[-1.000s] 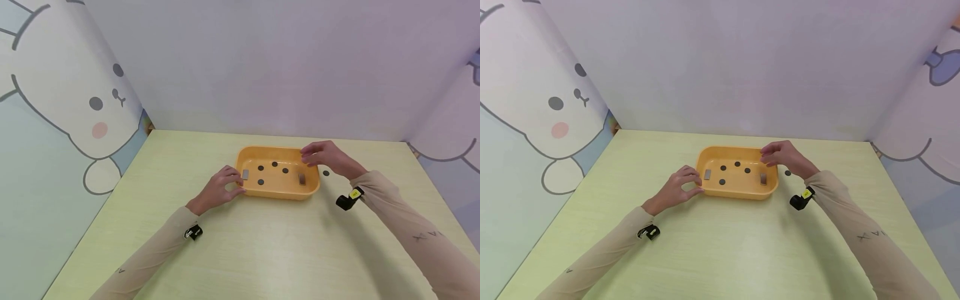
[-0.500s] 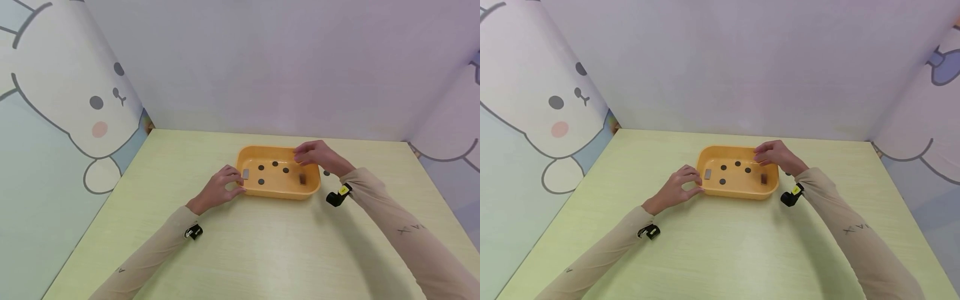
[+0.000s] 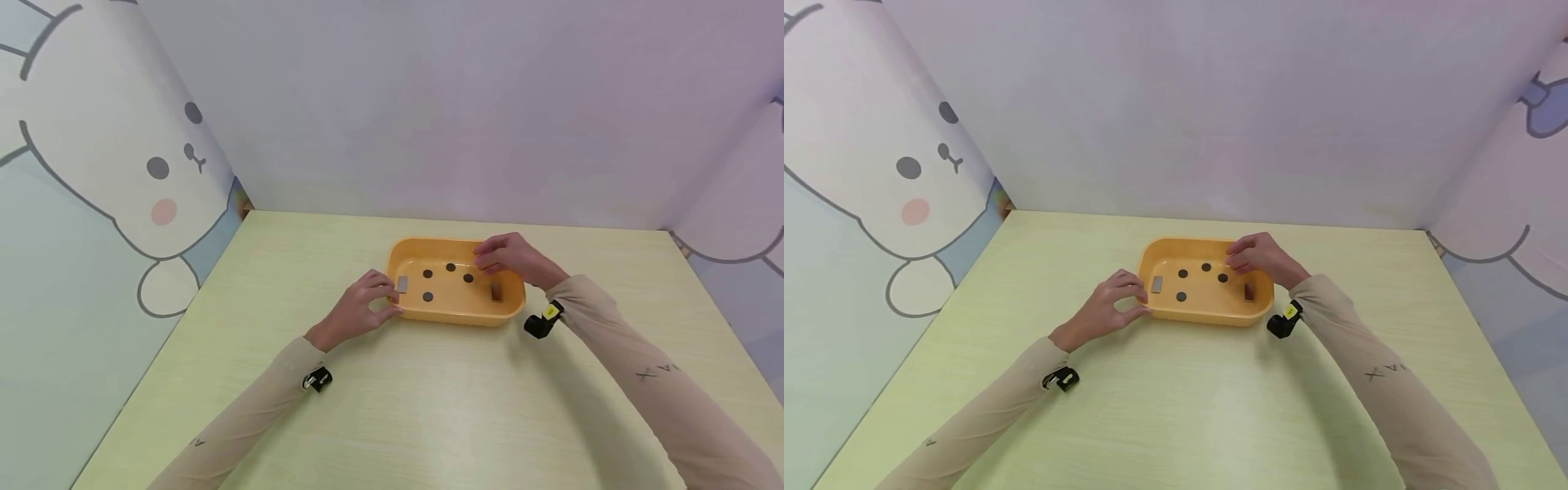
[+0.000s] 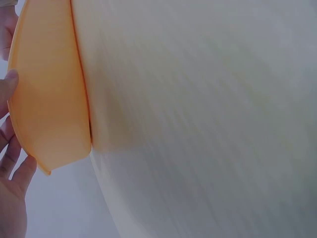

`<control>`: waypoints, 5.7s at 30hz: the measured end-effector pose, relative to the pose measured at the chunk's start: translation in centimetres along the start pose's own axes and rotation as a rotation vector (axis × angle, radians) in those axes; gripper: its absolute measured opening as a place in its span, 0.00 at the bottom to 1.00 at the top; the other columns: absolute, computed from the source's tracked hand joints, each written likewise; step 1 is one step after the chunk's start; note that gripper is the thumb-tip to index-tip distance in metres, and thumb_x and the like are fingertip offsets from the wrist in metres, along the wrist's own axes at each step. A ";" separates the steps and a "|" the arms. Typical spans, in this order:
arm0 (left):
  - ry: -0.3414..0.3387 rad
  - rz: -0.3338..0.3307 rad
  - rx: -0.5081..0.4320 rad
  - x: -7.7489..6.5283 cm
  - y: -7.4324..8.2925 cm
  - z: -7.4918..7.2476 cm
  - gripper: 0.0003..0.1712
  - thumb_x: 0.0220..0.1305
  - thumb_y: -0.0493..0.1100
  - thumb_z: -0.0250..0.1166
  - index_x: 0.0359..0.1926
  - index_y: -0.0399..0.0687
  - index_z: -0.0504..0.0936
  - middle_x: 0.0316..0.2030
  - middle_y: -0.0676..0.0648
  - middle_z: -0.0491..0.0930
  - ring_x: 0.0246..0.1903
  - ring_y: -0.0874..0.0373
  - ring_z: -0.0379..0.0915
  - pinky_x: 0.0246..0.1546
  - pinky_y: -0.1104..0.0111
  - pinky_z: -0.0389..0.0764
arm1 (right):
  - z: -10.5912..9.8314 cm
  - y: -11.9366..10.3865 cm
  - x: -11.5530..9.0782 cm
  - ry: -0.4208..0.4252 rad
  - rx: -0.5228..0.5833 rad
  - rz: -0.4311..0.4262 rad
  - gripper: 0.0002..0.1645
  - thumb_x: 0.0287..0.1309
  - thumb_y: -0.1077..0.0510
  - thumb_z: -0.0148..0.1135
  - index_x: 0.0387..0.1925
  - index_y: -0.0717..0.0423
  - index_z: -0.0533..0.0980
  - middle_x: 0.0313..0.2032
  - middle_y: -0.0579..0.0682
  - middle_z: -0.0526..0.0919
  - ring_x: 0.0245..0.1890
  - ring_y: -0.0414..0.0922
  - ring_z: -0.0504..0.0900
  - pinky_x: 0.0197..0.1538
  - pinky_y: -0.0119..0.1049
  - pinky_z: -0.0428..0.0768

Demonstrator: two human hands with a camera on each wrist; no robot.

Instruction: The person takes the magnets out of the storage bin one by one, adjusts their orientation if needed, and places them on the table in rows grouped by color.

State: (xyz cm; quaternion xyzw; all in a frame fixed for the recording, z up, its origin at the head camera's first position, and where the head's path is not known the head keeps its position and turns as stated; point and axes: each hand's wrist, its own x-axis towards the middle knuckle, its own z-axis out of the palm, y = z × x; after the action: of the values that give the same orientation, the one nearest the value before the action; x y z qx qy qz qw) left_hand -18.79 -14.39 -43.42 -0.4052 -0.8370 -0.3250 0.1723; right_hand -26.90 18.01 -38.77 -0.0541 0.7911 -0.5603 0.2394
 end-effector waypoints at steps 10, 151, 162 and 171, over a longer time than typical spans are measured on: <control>-0.002 0.001 -0.002 0.0 0.0 -0.1 0.10 0.50 0.43 0.74 0.30 0.46 0.81 0.35 0.51 0.77 0.42 0.58 0.69 0.44 0.67 0.74 | 1.0 0.5 0.4 0.048 -0.028 -0.006 0.22 0.58 0.66 0.62 0.51 0.77 0.70 0.38 0.58 0.81 0.40 0.55 0.83 0.49 0.50 0.77; 0.005 0.006 0.007 -0.1 0.2 -0.1 0.10 0.50 0.42 0.74 0.30 0.47 0.82 0.36 0.50 0.78 0.43 0.57 0.70 0.45 0.65 0.74 | 1.1 1.3 -2.2 -0.068 0.133 0.005 0.22 0.57 0.66 0.64 0.51 0.74 0.73 0.44 0.57 0.83 0.50 0.59 0.78 0.56 0.53 0.71; -0.009 -0.017 0.003 -0.1 0.4 -0.1 0.09 0.50 0.43 0.74 0.30 0.46 0.82 0.36 0.51 0.78 0.42 0.58 0.69 0.44 0.65 0.74 | 0.4 0.8 -3.8 -0.088 0.143 -0.033 0.21 0.58 0.64 0.63 0.50 0.73 0.73 0.42 0.56 0.83 0.46 0.56 0.81 0.56 0.52 0.71; -0.003 -0.022 -0.011 -0.1 0.3 0.0 0.10 0.49 0.42 0.75 0.29 0.46 0.82 0.35 0.52 0.77 0.42 0.58 0.69 0.44 0.64 0.75 | -0.1 0.6 -4.5 -0.102 0.198 -0.021 0.21 0.59 0.65 0.62 0.51 0.73 0.73 0.44 0.55 0.82 0.41 0.47 0.84 0.58 0.54 0.67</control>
State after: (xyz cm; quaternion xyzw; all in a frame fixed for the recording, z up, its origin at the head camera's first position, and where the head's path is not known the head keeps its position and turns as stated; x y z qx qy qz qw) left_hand -18.47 -14.30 -43.38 -0.3975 -0.8397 -0.3310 0.1654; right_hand -22.88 19.89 -37.84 -0.0670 0.7180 -0.6346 0.2779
